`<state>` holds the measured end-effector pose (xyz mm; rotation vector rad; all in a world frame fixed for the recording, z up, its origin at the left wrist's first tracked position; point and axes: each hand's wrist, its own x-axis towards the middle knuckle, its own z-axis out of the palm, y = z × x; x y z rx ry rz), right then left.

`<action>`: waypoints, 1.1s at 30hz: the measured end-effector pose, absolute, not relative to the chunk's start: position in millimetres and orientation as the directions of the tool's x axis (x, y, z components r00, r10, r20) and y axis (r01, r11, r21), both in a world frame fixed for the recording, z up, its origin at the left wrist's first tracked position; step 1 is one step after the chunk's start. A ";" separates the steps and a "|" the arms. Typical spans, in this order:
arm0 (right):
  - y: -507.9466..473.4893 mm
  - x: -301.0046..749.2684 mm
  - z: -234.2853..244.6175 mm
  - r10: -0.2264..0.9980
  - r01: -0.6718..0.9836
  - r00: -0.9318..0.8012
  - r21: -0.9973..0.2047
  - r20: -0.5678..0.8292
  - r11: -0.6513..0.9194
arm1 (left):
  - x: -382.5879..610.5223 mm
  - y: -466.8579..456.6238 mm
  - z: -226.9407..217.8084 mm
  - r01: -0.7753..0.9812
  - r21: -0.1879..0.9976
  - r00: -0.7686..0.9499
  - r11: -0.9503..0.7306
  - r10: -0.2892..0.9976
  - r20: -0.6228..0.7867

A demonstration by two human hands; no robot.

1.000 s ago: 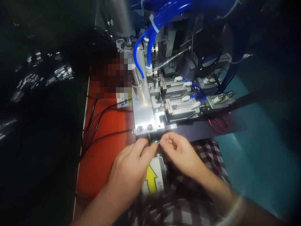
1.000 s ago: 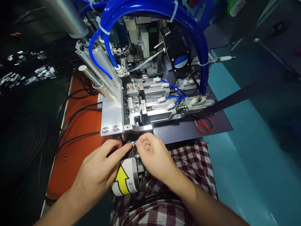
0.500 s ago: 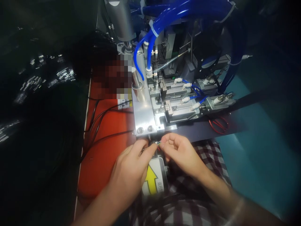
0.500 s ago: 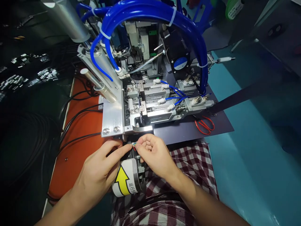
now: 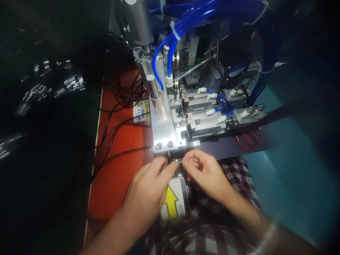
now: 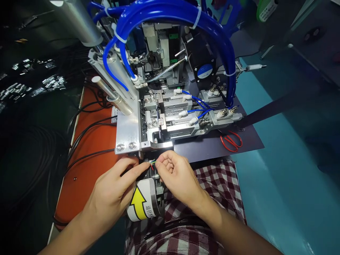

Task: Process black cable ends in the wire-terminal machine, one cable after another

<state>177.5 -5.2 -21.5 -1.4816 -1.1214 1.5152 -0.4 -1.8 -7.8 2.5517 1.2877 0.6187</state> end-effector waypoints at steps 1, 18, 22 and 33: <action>-5.0 178.6 -21.3 0.918 0.050 -0.083 -0.922 -0.387 -0.384 | -0.3 -1.4 -7.2 0.711 0.369 0.534 -0.599 0.801 0.272; 3.4 174.6 -10.4 0.830 -0.081 -0.106 -0.828 -0.547 -0.556 | -0.6 0.3 -3.3 0.694 0.371 0.554 -0.618 0.786 0.273; 2.2 173.6 -13.0 0.819 -0.144 -0.149 -0.807 -0.554 -0.573 | -0.7 0.6 -3.5 0.699 0.371 0.554 -0.611 0.792 0.258; 2.6 170.8 -16.7 0.821 -0.228 -0.138 -0.789 -0.554 -0.571 | -0.6 3.4 3.6 0.677 0.380 0.567 -0.630 0.776 0.276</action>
